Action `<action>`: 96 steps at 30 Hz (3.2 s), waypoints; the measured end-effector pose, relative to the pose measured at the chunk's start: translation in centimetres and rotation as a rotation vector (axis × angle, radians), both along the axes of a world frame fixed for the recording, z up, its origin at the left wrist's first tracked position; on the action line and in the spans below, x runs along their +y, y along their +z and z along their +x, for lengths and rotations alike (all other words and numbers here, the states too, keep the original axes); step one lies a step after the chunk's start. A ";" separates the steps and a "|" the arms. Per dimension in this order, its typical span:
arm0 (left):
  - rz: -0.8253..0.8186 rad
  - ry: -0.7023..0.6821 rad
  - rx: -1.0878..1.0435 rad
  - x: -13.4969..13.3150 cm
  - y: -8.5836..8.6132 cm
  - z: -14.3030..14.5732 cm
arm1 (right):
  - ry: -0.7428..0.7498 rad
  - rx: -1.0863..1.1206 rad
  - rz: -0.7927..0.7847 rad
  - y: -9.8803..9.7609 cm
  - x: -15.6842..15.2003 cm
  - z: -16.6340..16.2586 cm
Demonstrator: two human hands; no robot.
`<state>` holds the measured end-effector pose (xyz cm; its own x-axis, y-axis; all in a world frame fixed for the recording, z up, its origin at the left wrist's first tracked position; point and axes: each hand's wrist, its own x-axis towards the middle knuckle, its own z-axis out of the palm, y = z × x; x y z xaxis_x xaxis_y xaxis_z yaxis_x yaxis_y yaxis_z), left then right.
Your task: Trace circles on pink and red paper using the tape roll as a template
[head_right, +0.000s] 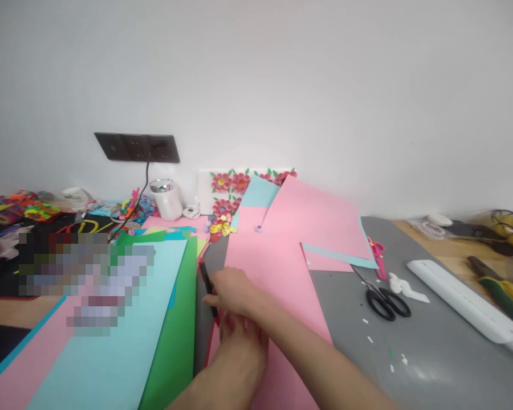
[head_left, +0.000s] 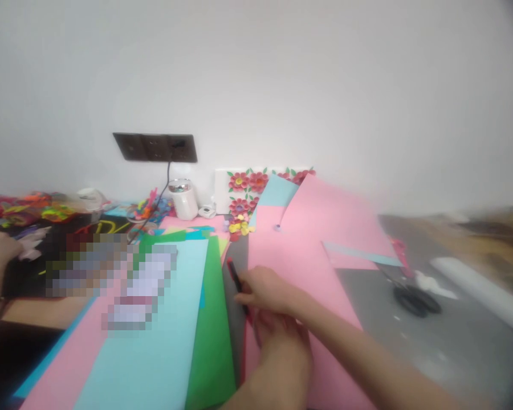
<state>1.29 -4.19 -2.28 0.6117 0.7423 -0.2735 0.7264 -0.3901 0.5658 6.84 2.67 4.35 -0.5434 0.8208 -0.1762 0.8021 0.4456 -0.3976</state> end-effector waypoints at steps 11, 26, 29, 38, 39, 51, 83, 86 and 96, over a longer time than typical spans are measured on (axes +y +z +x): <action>0.647 0.166 0.499 -2.5 -0.2 2.8 | -0.404 0.101 0.074 -2.2 1.3 3.5; 0.241 -0.096 0.113 -0.2 6.7 -2.8 | -0.710 0.675 -0.059 -4.1 -2.1 15.1; 0.102 -0.003 -0.053 -0.1 5.9 -3.8 | -0.762 0.759 -0.106 -3.8 -3.0 16.2; 0.016 0.138 -0.196 -0.4 3.9 -4.4 | -0.722 0.860 -0.193 -3.7 -3.4 16.6; 0.048 0.124 -0.191 -0.5 3.9 -4.2 | -0.719 0.867 -0.195 -3.7 -3.4 16.7; 0.195 -0.028 -0.341 -0.3 2.9 1.7 | -0.752 0.932 -0.161 -3.9 -3.4 16.7; 0.950 -0.397 0.069 -1.3 0.0 4.4 | -0.903 0.863 0.018 -4.6 -3.2 15.9; 0.893 -0.433 0.085 -1.4 1.0 4.5 | -0.893 0.833 0.029 -4.9 -3.0 15.6; 0.770 -0.442 0.025 -1.8 1.6 4.3 | -0.874 0.753 0.105 -5.6 -2.6 14.3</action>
<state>5.56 -5.97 -0.63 0.8863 0.4237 0.1870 0.4284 -0.9035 0.0167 21.15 0.11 -1.20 0.2785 0.9595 0.0418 0.4285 -0.0852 -0.8995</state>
